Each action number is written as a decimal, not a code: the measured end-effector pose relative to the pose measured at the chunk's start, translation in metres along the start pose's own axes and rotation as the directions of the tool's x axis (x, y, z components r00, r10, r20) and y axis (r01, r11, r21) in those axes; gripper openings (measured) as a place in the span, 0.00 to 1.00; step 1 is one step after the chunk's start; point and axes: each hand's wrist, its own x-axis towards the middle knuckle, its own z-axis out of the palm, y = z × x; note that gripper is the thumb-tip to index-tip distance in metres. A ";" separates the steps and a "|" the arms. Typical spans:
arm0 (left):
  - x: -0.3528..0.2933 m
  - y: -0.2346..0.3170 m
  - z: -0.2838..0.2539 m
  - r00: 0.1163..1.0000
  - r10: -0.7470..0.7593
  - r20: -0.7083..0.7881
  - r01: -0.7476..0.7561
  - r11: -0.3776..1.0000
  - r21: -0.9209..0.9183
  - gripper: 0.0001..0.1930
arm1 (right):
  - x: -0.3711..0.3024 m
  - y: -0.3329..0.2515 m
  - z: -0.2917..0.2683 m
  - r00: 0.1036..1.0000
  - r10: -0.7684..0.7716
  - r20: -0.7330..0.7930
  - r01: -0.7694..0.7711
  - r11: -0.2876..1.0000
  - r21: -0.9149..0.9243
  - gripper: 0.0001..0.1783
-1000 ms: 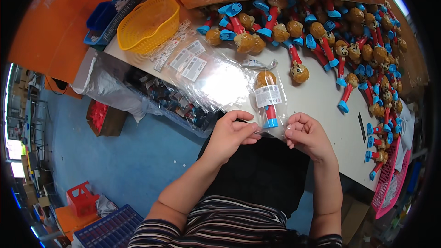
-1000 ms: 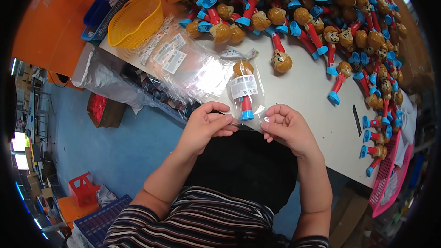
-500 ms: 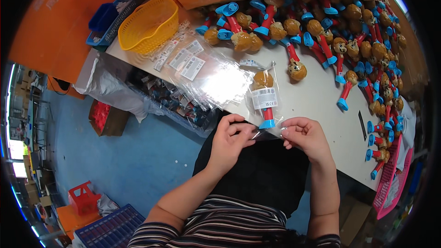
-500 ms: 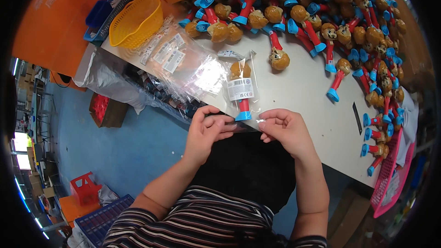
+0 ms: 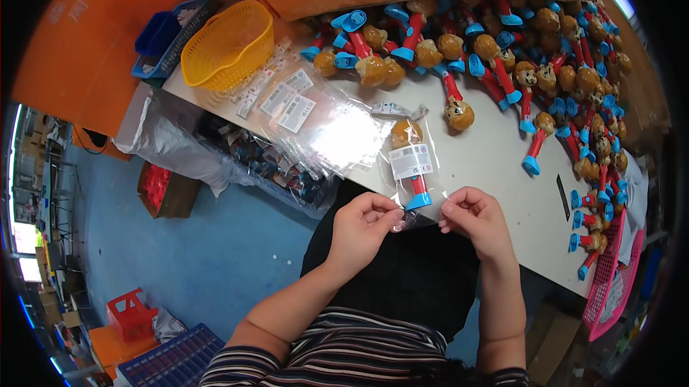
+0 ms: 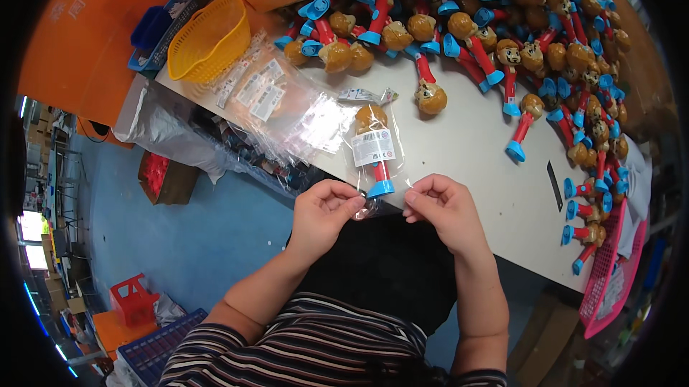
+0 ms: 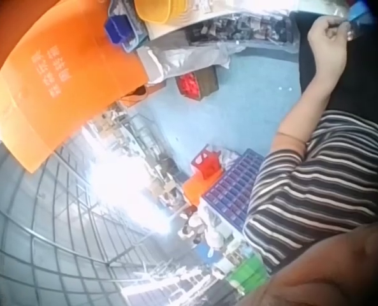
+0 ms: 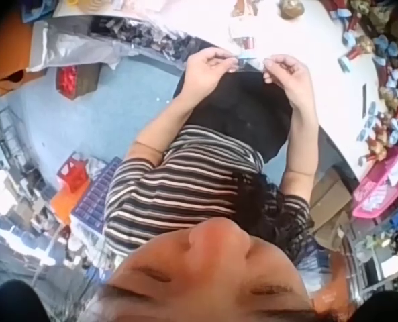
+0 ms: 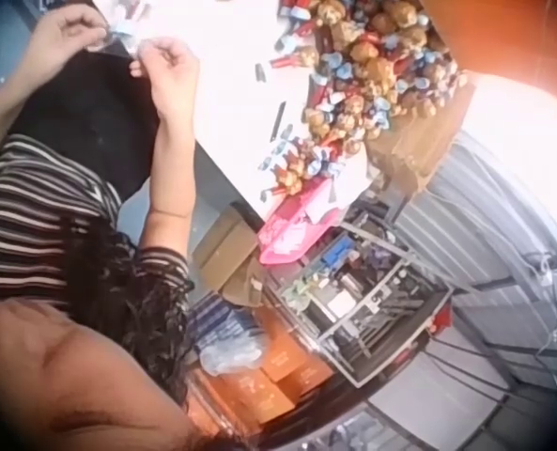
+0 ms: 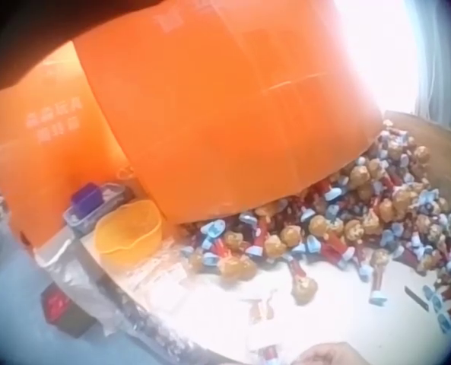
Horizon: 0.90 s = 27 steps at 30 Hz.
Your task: Packing individual toy figures into clear plastic bags at a workbench.
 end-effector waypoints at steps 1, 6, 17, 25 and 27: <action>0.001 -0.003 -0.003 1.000 0.009 -0.007 -0.009 1.000 0.001 0.07 | 0.000 -0.002 0.006 1.000 -0.010 -0.026 0.011 0.999 0.043 0.06; 0.001 0.003 -0.003 0.994 -0.103 0.037 0.100 0.992 0.076 0.22 | -0.005 0.006 0.008 0.990 -0.141 0.008 0.139 0.981 0.138 0.04; 0.018 0.002 0.023 0.994 -0.105 0.044 0.107 0.992 -0.060 0.29 | -0.009 0.008 0.025 0.972 -0.135 -0.193 0.126 0.990 -0.059 0.16; 0.040 0.026 0.021 0.993 0.059 -0.101 -0.081 0.969 -0.232 0.39 | -0.015 0.006 0.031 0.972 -0.164 -0.168 0.164 0.986 -0.013 0.21; 0.046 0.037 0.017 0.996 -0.046 -0.080 0.019 0.953 -0.304 0.42 | -0.016 0.009 0.029 0.953 -0.263 -0.149 0.275 0.959 0.064 0.22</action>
